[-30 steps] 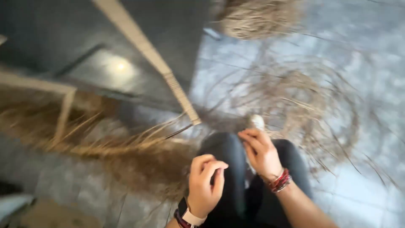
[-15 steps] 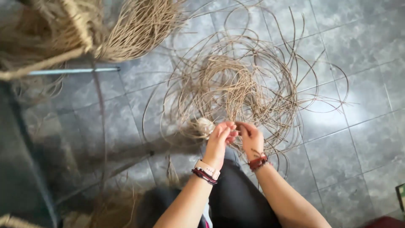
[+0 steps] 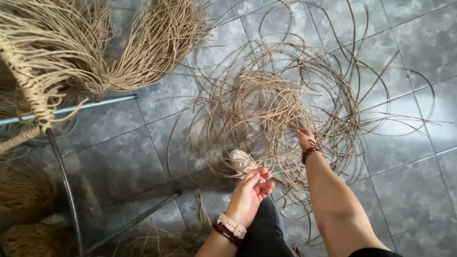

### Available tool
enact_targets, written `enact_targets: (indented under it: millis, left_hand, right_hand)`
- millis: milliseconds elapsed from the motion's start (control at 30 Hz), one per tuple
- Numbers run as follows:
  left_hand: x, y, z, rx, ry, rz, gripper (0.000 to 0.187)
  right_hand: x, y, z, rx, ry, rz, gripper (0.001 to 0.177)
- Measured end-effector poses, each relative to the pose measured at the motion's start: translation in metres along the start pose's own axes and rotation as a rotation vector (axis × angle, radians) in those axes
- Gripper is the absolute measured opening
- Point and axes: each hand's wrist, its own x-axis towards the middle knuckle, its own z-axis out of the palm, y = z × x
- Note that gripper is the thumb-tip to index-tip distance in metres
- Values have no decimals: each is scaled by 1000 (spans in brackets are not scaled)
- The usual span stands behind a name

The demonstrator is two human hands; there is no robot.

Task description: Weaving natural fiber strands around a metal frame to construct furniture

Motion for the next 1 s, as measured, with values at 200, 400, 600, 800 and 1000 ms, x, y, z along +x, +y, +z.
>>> enact_targets:
  millis: [200,400,600,800,1000]
  left_hand:
    - [6,-12,22,67,38,-151,31]
    - [-20,-46,65,-4,-140,-560,77]
    - [-63,-28,109,-160,-353,-101,34]
    - [-63,-60,98,-310,-188,107,22]
    - [-141,-102,102,357,-42,561,32]
  right_hand:
    - [-180,-92,-20,-35,-125,-183,17]
    - [-343,-89,-101,738,-451,-151,10]
    - [-413,-91,-207,801,-751,-175,19]
    - [-440,-86,-242,374,-595,-113,43]
    - [-453,-113,-240,-556,-450,-648,34]
